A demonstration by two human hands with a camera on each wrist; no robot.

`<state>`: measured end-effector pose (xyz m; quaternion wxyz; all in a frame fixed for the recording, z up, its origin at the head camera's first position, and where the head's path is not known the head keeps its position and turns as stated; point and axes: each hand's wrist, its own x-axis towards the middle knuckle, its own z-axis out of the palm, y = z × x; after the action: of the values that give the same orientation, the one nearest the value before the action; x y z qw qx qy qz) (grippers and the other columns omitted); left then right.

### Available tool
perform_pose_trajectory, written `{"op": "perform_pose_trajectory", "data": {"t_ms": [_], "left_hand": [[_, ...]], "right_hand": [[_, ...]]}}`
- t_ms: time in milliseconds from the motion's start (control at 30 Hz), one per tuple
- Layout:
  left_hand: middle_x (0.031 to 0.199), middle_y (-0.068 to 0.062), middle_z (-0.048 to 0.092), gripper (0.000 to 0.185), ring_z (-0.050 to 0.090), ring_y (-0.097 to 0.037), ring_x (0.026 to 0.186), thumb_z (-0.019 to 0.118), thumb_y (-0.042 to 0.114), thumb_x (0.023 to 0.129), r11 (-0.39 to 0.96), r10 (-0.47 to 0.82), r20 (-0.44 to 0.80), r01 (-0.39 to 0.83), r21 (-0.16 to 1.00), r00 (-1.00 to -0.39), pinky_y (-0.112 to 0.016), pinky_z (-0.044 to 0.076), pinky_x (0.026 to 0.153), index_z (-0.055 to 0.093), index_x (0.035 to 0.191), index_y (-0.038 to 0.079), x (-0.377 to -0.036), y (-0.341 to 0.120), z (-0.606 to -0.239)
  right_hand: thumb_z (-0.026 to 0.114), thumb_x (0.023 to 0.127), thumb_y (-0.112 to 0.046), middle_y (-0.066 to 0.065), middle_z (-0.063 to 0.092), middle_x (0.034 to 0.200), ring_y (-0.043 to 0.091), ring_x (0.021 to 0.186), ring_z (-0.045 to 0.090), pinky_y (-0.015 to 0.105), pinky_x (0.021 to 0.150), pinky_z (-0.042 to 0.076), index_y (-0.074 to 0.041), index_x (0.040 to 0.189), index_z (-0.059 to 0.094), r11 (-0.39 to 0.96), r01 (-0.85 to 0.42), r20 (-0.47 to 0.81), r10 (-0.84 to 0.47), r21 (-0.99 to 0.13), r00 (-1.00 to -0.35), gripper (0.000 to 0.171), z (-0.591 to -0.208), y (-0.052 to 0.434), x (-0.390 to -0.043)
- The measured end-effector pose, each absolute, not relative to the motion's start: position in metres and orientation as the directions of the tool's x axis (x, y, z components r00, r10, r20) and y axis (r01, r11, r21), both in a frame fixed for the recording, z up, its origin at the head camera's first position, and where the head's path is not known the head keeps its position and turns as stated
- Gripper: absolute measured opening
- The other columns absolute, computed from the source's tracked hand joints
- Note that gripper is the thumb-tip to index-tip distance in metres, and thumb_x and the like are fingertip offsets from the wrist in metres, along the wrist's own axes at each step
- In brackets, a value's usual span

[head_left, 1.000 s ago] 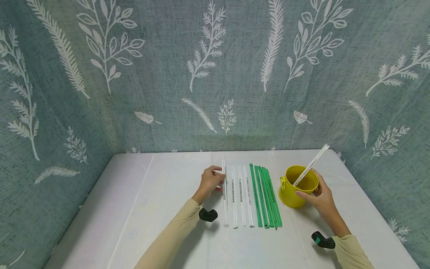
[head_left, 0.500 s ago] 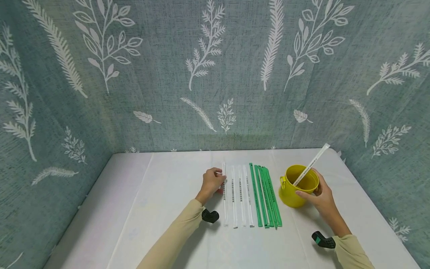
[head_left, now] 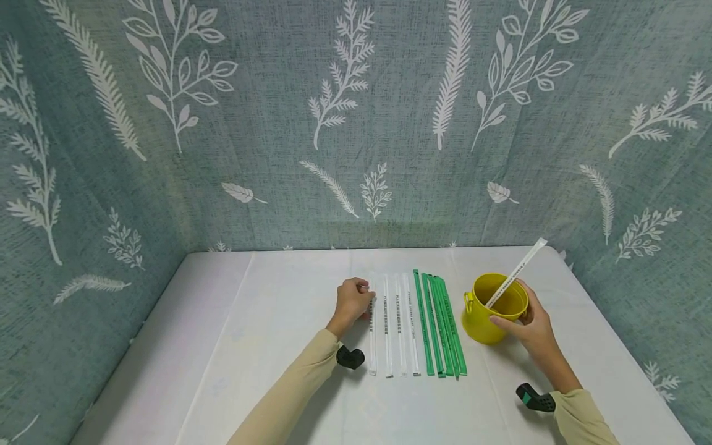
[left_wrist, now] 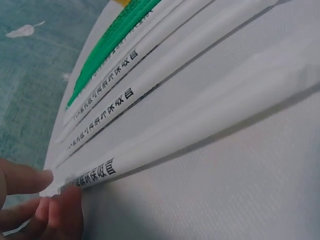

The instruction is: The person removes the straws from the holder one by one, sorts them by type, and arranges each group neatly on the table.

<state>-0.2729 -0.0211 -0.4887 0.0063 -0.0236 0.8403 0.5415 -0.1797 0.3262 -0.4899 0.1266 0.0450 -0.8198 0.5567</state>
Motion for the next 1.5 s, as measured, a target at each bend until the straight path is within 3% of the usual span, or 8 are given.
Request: {"op": "perform_pose_trajectory", "data": {"t_ms": [233, 500, 700, 867, 1167, 1367, 1500], "left_hand": [[0.084, -0.01, 0.057, 0.029, 0.055, -0.014, 0.061, 0.068, 0.008, 0.084, 0.391, -0.023, -0.056, -0.06, 0.918, -0.998, -0.029, 0.052, 0.04, 0.063, 0.11, -0.004, -0.271, -0.021, -0.483], [0.086, -0.01, 0.058, 0.028, 0.063, -0.031, 0.073, 0.065, 0.012, 0.087, 0.311, 0.005, -0.06, -0.056, 0.949, -0.998, -0.032, 0.055, 0.044, 0.063, 0.112, -0.002, -0.271, -0.015, -0.472], [0.09, -0.01, 0.059, 0.028, 0.063, -0.036, 0.081, 0.063, 0.011, 0.089, 0.231, 0.043, -0.086, -0.074, 0.97, -0.995, -0.033, 0.057, 0.049, 0.063, 0.114, -0.001, -0.271, -0.006, -0.465], [0.093, -0.01, 0.06, 0.027, 0.063, -0.035, 0.084, 0.063, 0.011, 0.09, 0.188, 0.057, -0.085, -0.072, 0.979, -0.995, -0.035, 0.057, 0.052, 0.063, 0.114, -0.001, -0.272, 0.002, -0.459], [0.09, -0.008, 0.059, 0.019, 0.062, -0.029, 0.079, 0.063, 0.009, 0.09, 0.145, 0.083, -0.064, -0.052, 0.988, -0.994, -0.039, 0.058, 0.055, 0.066, 0.108, 0.002, -0.272, 0.017, -0.447], [0.089, -0.007, 0.059, 0.015, 0.062, -0.025, 0.076, 0.063, 0.008, 0.09, 0.116, 0.11, -0.04, -0.027, 0.993, -0.993, -0.042, 0.059, 0.059, 0.067, 0.104, 0.006, -0.269, 0.03, -0.437], [0.089, -0.008, 0.06, 0.015, 0.062, -0.031, 0.078, 0.063, 0.008, 0.09, 0.092, 0.134, -0.022, -0.009, 0.996, -0.991, -0.039, 0.059, 0.057, 0.067, 0.104, 0.006, -0.269, 0.039, -0.432]], "right_hand": [[0.073, 0.083, -0.01, 0.002, 0.039, 0.138, 0.002, 0.116, 0.042, 0.005, 0.092, 0.037, -0.022, 0.151, 0.022, 0.364, -0.219, 0.258, 0.062, -0.905, -0.964, 0.085, -0.49, 0.327, -0.179], [0.073, 0.083, -0.01, 0.001, 0.039, 0.138, 0.001, 0.115, 0.042, 0.005, 0.091, 0.037, -0.022, 0.151, 0.021, 0.372, -0.213, 0.255, 0.066, -0.903, -0.965, 0.086, -0.489, 0.326, -0.178], [0.073, 0.083, -0.008, 0.003, 0.039, 0.137, 0.003, 0.115, 0.043, 0.005, 0.091, 0.037, -0.019, 0.151, 0.021, 0.365, -0.212, 0.252, 0.065, -0.907, -0.965, 0.086, -0.487, 0.326, -0.174], [0.073, 0.083, -0.009, 0.0, 0.04, 0.136, 0.006, 0.115, 0.043, 0.006, 0.092, 0.038, -0.02, 0.151, 0.022, 0.363, -0.217, 0.256, 0.063, -0.906, -0.965, 0.085, -0.488, 0.327, -0.177], [0.074, 0.083, -0.015, 0.01, 0.037, 0.14, 0.005, 0.116, 0.041, 0.005, 0.092, 0.037, -0.021, 0.151, 0.02, 0.388, -0.188, 0.233, 0.07, -0.902, -0.97, 0.087, -0.487, 0.325, -0.181], [0.074, 0.083, -0.015, 0.009, 0.038, 0.14, 0.003, 0.116, 0.041, 0.004, 0.091, 0.037, -0.022, 0.151, 0.02, 0.391, -0.19, 0.238, 0.077, -0.901, -0.968, 0.087, -0.488, 0.326, -0.18], [0.074, 0.083, -0.012, 0.01, 0.037, 0.14, 0.006, 0.116, 0.041, 0.005, 0.091, 0.037, -0.019, 0.151, 0.02, 0.38, -0.199, 0.242, 0.07, -0.903, -0.968, 0.088, -0.487, 0.325, -0.179]]}}
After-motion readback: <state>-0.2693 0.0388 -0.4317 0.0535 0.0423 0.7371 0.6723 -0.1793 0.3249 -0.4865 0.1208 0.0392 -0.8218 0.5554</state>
